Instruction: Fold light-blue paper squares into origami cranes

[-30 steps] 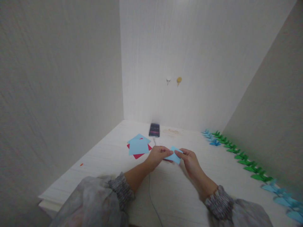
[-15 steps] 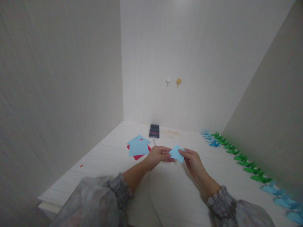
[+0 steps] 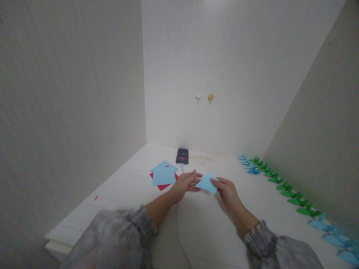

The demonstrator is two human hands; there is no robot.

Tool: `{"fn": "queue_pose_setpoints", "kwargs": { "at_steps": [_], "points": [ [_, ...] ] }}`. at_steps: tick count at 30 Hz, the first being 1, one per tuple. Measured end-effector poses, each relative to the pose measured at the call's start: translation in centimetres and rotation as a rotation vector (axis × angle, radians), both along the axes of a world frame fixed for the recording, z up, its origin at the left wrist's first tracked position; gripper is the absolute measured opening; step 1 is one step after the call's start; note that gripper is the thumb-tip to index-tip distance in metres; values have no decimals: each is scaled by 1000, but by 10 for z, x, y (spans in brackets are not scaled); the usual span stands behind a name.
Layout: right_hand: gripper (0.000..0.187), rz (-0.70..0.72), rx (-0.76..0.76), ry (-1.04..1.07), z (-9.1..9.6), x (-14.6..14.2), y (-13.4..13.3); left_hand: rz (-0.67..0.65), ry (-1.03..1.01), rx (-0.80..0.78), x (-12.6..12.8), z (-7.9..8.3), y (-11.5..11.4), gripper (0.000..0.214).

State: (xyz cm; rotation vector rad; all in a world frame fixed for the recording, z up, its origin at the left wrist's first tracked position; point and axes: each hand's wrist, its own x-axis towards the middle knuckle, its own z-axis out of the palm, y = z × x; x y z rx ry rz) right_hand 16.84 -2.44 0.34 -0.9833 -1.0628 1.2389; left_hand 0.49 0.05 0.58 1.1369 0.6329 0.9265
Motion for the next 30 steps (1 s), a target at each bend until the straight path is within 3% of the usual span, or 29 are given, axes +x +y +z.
{"fn": "queue_pose_setpoints", "kwargs": {
  "at_steps": [7,9,12,15,18,30],
  "points": [
    [19,14,65,-162,-7,-12,-1,-91,71,38,0,-7,-2,43],
    [18,3,135,-162,-4,-13,-3,-85,54,28,0,-8,-1,42],
    [32,59,230,-210,1,-9,-5,-30,24,-32,-1,-9,2,41],
    [18,195,299,-408,1,-1,-4,-24,18,-89,-2,-7,3,43],
    [14,236,366,-522,0,5,-2,-77,37,-89,-4,-6,2,45],
    [9,240,342,-516,0,2,-2,-61,67,-6,-2,-13,6,43]
  ]
}}
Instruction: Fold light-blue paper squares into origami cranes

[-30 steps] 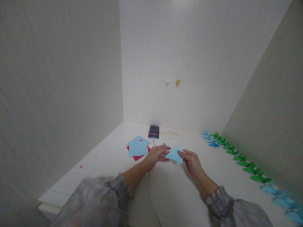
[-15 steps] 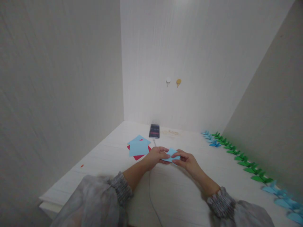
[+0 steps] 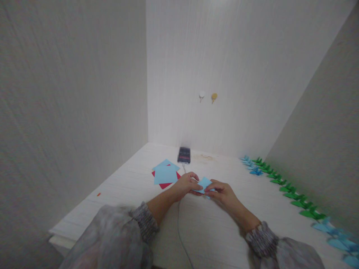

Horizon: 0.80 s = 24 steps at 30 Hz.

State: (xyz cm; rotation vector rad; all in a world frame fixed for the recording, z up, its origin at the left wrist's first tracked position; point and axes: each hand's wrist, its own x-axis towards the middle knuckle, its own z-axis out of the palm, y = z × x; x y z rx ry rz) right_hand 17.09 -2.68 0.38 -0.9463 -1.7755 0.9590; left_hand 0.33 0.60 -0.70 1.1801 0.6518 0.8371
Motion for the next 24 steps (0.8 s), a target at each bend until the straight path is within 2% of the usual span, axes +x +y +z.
{"fn": "queue_pose_setpoints", "kwargs": {
  "at_steps": [8,15,24],
  "points": [
    [9,-23,-21,29,-7,0,3,35,-7,15,2,1,-2,39],
    [9,-53,14,9,-5,0,4,55,-59,50,5,3,-6,30],
    [9,-33,61,-11,-6,0,5,66,-7,38,3,2,-5,34]
  ]
}}
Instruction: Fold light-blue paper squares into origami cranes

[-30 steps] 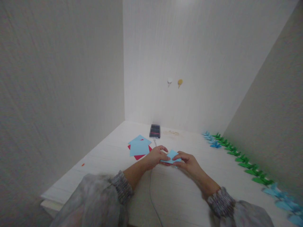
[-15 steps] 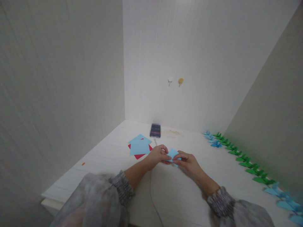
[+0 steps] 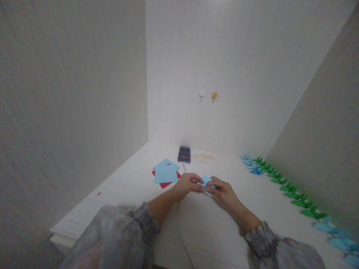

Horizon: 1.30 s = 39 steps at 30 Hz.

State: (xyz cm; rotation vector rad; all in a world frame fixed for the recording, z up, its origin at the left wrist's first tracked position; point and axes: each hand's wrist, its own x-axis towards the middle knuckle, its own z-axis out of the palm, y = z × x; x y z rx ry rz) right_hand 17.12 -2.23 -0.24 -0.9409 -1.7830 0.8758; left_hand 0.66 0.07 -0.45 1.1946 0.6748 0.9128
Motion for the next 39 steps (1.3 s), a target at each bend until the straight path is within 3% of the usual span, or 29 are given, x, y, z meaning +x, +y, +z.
{"fn": "queue_pose_setpoints", "kwargs": {
  "at_steps": [9,16,21,30,39],
  "points": [
    [9,11,-126,103,-1,-1,-1,82,-18,80,2,2,3,35],
    [15,-125,-104,244,6,-5,-4,69,6,103,3,-1,4,44],
    [32,-28,-250,296,2,-9,-2,30,9,108,4,-4,4,43],
    [16,-23,-267,395,-1,-2,1,-6,-11,82,3,2,4,47],
    [25,-26,-288,233,-4,6,5,5,67,126,-2,-3,6,45]
  ]
}}
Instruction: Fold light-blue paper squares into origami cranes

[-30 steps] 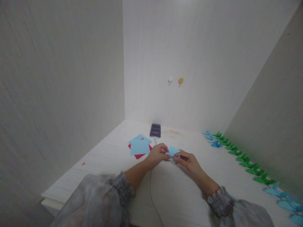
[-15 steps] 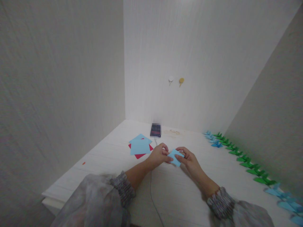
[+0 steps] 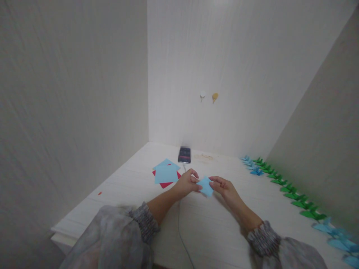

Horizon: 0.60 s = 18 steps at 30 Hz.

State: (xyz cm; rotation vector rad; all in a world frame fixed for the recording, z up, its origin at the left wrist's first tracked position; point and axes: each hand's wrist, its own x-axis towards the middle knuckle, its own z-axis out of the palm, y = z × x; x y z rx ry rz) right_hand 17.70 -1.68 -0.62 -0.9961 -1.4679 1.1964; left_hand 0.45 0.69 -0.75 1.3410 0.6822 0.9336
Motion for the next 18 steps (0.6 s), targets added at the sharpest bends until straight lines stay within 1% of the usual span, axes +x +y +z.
{"fn": "queue_pose_setpoints", "kwargs": {
  "at_steps": [2,3,5,8,9,10,12,14,16,18],
  "points": [
    [22,5,7,-87,-1,-1,0,19,68,72,-1,-3,1,42],
    [20,-9,37,-134,0,-1,0,21,89,104,-1,-4,1,41],
    [15,-63,155,-231,2,-1,-1,19,69,120,-1,-3,2,43],
    [11,-132,383,-327,8,0,-6,19,-57,50,1,2,0,52],
    [11,-135,441,-339,10,1,-7,42,-92,17,1,4,-1,49],
    [11,-132,492,-343,11,2,-8,60,-119,-48,2,6,-2,43],
    [13,-102,575,-343,13,4,-9,11,-156,-199,1,9,-4,39],
    [14,-56,652,-353,14,5,-10,-96,-156,-294,0,10,-7,40],
    [15,-13,712,-384,15,5,-10,-186,-145,-315,-2,9,-9,38],
    [15,7,740,-423,16,4,-10,-201,-163,-298,-3,8,-9,41]
  ]
}}
